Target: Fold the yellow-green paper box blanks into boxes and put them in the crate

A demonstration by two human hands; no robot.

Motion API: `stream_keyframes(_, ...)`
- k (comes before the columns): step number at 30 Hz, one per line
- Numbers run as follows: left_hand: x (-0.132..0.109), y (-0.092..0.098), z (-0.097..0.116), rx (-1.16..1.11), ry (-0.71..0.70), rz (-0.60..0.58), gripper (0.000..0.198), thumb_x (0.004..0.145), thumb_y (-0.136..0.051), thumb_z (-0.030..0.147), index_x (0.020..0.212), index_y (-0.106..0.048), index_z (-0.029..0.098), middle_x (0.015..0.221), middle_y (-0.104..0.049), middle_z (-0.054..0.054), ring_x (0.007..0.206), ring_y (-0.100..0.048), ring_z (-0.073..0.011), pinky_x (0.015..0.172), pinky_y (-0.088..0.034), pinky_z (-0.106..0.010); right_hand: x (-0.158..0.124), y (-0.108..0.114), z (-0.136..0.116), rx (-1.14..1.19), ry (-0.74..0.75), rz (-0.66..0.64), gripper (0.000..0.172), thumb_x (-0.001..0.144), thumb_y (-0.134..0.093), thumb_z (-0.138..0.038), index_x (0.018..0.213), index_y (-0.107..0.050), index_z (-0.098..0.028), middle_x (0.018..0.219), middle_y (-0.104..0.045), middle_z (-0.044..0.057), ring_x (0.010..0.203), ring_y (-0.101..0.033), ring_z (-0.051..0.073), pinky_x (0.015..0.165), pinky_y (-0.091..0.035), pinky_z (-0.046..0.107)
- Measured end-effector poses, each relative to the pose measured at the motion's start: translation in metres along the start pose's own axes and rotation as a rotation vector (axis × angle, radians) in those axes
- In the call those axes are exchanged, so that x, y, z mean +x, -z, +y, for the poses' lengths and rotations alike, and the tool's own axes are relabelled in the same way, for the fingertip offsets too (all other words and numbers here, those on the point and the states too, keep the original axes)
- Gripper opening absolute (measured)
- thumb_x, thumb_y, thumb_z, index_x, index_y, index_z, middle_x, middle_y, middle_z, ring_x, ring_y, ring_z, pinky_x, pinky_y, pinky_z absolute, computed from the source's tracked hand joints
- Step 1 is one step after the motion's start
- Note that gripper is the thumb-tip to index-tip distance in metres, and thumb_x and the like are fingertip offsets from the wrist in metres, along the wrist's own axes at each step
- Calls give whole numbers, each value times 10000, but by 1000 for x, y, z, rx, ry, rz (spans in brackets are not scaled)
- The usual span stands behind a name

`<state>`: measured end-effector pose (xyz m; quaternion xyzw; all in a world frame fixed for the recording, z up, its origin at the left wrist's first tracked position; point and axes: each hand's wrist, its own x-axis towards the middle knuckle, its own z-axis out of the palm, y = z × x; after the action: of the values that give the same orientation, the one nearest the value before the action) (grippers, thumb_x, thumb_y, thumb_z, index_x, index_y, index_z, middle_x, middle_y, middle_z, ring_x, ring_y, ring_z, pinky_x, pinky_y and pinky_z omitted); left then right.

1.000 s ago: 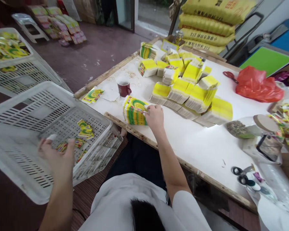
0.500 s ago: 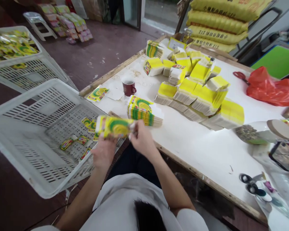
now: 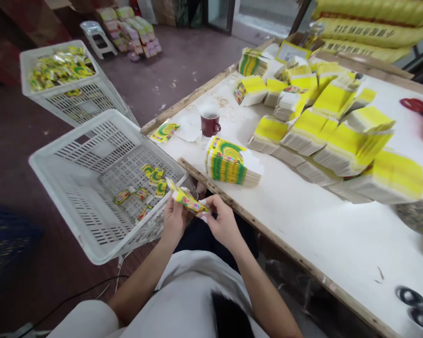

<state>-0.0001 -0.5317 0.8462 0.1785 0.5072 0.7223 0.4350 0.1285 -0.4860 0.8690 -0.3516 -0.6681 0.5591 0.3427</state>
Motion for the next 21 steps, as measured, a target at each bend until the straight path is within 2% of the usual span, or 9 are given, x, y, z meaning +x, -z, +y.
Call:
stream_keyframes(2, -1, 6, 0, 39, -14, 2, 392, 794, -739, 581, 903, -699, 206, 819, -701, -2, 738, -636, -145, 745, -531, -265, -1, 9, 0, -45, 35, 1, 45, 865, -628, -200, 877, -589, -219, 777, -601, -18, 682, -560, 132, 639, -466, 254)
stream_keyframes(4, 2, 12, 6, 83, 0, -57, 380, 816, -722, 567, 887, -724, 193, 811, -729, -20, 761, -672, -168, 782, -547, -294, -2, 18, -3, -113, 104, 24, 73, 875, -593, -151, 851, -603, -219, 772, -611, -10, 692, -579, 142, 636, -472, 259)
stream_keyframes(8, 18, 30, 37, 116, -7, -248, 654, 786, -601, 761, 1085, -732, 195, 1106, -751, -114, 1032, -698, -273, 978, -517, -418, -6, 40, -15, -392, 340, 31, 195, 896, -544, -64, 910, -650, -226, 843, -648, 25, 790, -612, 165, 687, -496, 275)
stream_keyframes(10, 23, 36, 53, 224, -8, -400, 789, 739, -604, 804, 1252, -662, 208, 1274, -690, -144, 1143, -664, -315, 1038, -478, -470, -8, 48, -22, -592, 468, -36, 231, 925, -529, -58, 945, -680, -232, 861, -663, 41, 814, -594, 175, 708, -494, 287)
stream_keyframes(11, 23, 36, 58, 343, 13, -506, 843, 696, -678, 776, 1318, -617, 210, 1324, -659, -154, 1177, -646, -334, 1054, -463, -488, -9, 49, -25, -671, 527, -80, 249, 942, -514, -60, 956, -691, -235, 855, -669, 43, 808, -581, 176, 708, -489, 292)
stream_keyframes(14, 12, 25, 59, 718, 83, -772, 1007, 546, -902, 562, 1413, -518, 220, 1384, -612, -161, 1248, -594, -377, 1082, -432, -521, -12, 45, -28, -782, 631, -153, 272, 979, -487, -92, 995, -705, -253, 855, -681, 43, 799, -569, 180, 732, -491, 320)
stream_keyframes(16, 1, 12, 48, 784, 64, -747, 906, 612, -889, 472, 1396, -506, 232, 1347, -634, -138, 1233, -602, -358, 1063, -449, -504, -15, 37, -24, -788, 625, -66, 270, 983, -492, -111, 1032, -699, -277, 887, -680, 49, 830, -588, 191, 764, -512, 343)
stream_keyframes(18, -8, 2, 37, 762, 23, -606, 759, 721, -818, 415, 1376, -482, 232, 1275, -664, -110, 1166, -637, -315, 1012, -486, -459, -19, 28, -17, -745, 587, 103, 271, 973, -501, -112, 1058, -675, -302, 919, -666, 55, 841, -607, 199, 754, -533, 353)
stream_keyframes(21, -12, -3, 29, 776, -23, -435, 799, 719, -810, 346, 1399, -410, 223, 1163, -681, -77, 1031, -674, -275, 911, -523, -399, -23, 14, -7, -553, 460, 298, 216, 936, -585, -176, 1110, -601, -303, 968, -627, 64, 857, -627, 215, 729, -559, 366)
